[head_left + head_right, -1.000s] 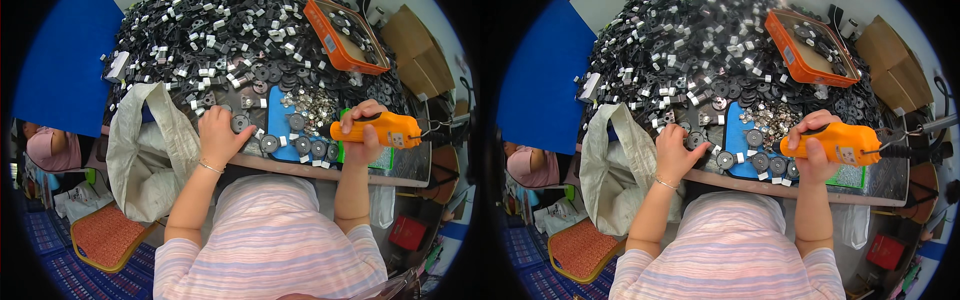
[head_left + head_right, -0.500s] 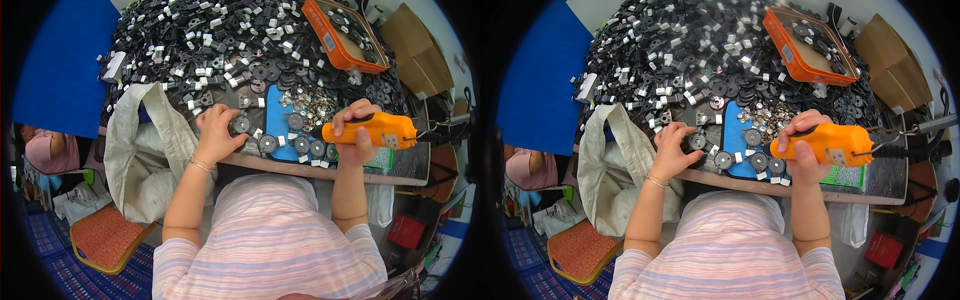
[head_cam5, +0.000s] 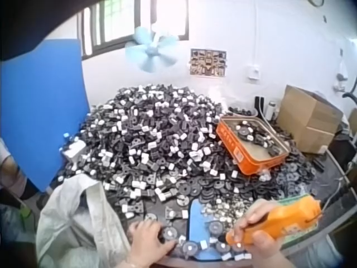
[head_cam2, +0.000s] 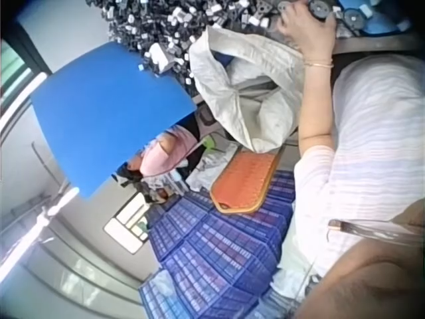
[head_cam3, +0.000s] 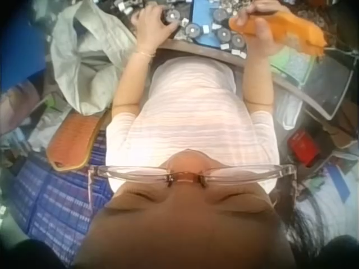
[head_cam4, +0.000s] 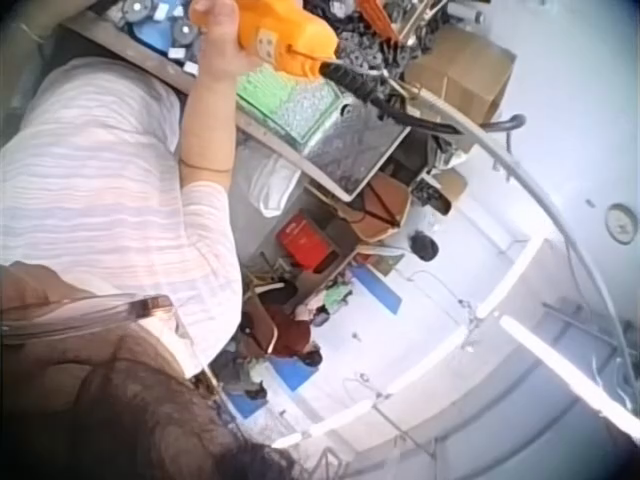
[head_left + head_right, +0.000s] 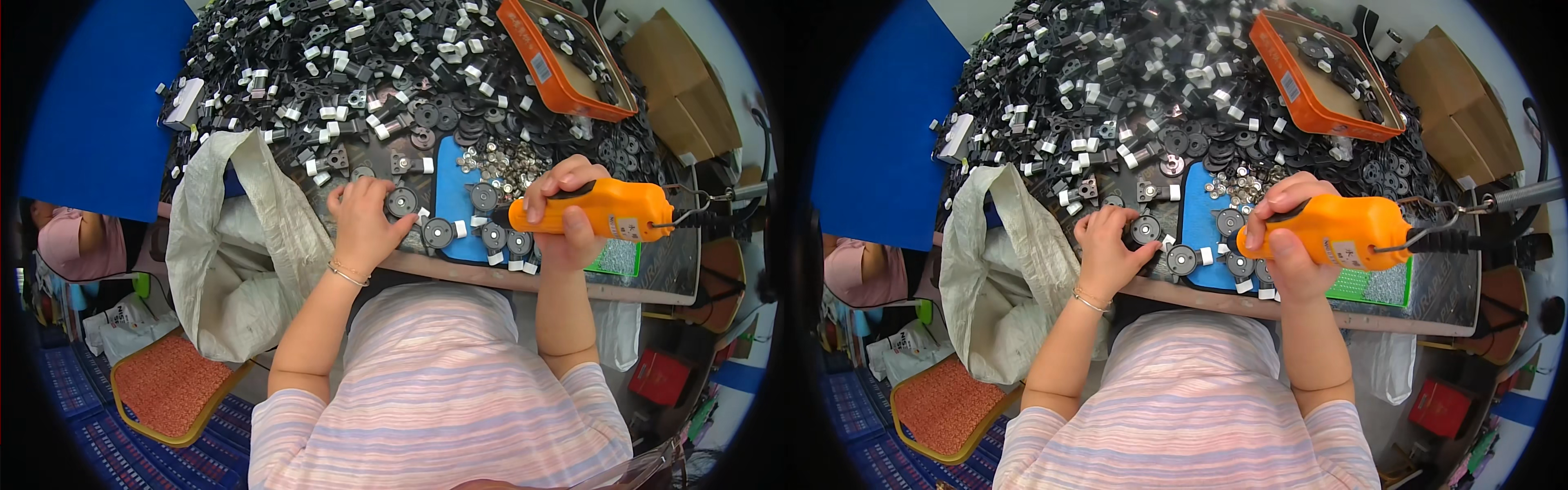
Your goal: Assembling small circular components and screws into plastic parts using an electric screwdriver on a factory workbench.
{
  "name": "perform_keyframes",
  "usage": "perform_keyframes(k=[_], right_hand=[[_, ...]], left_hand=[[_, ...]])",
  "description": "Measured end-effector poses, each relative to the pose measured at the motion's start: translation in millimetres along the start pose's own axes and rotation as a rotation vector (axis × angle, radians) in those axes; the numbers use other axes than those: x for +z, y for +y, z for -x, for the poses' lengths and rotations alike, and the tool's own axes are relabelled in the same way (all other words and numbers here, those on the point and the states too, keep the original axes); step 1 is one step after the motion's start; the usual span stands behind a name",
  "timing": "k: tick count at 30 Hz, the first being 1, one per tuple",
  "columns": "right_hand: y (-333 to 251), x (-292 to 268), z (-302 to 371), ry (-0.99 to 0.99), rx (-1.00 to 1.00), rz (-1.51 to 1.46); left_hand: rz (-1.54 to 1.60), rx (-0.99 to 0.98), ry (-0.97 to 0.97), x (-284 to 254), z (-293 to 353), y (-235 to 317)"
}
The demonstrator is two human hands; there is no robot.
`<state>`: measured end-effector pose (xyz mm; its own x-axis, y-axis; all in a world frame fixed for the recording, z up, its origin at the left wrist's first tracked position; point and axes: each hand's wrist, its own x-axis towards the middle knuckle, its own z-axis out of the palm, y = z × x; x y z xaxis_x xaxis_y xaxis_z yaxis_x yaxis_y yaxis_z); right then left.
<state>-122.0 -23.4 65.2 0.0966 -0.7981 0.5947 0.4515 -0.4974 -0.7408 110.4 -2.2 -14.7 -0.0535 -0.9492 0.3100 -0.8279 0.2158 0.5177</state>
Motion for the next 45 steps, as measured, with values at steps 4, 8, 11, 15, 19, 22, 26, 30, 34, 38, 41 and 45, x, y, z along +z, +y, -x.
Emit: perform_keyframes(k=[4, 8, 11, 15, 19, 22, 26, 30, 34, 38, 41, 45], right_hand=[[2, 1, -1, -0.016, 0.007, -0.008], [5, 7, -3, -0.015, 0.035, -0.019], [8, 14, -8, -0.01, 0.046, -0.03], [17, 26, -18, -0.052, 0.05, -0.039], [25, 41, -23, -0.068, 0.06, -0.059], [35, 47, -27, -0.074, 0.071, -0.048], [45, 57, -31, -0.049, 0.072, -0.017], [51, 61, -33, -0.022, 0.088, -0.046], [55, 61, -33, -0.025, 0.075, -0.053], [57, 61, -32, -0.021, 0.08, -0.057], [58, 61, -31, -0.022, 0.085, -0.056], [62, 60, -32, -0.074, 0.021, -0.015]], left_hand=[[-0.016, -0.01, -0.023, -3, 2, 2], [-0.017, -0.031, -0.017, -1, 0, 2], [-0.01, -0.035, -0.008, -2, -2, 4], [0.022, -0.067, -0.019, -4, -3, 3], [0.018, -0.09, -0.059, -3, -4, 5], [0.01, -0.082, -0.052, -4, -4, 7], [-0.005, -0.102, -0.045, -5, -2, 9], [-0.028, -0.072, 0.004, -4, -3, 11], [-0.028, -0.103, -0.016, -7, -4, 11], [-0.028, -0.104, -0.033, -4, -2, 13], [-0.03, -0.093, -0.01, -3, -1, 11], [0.002, -0.127, -0.022, -4, 1, 8]])
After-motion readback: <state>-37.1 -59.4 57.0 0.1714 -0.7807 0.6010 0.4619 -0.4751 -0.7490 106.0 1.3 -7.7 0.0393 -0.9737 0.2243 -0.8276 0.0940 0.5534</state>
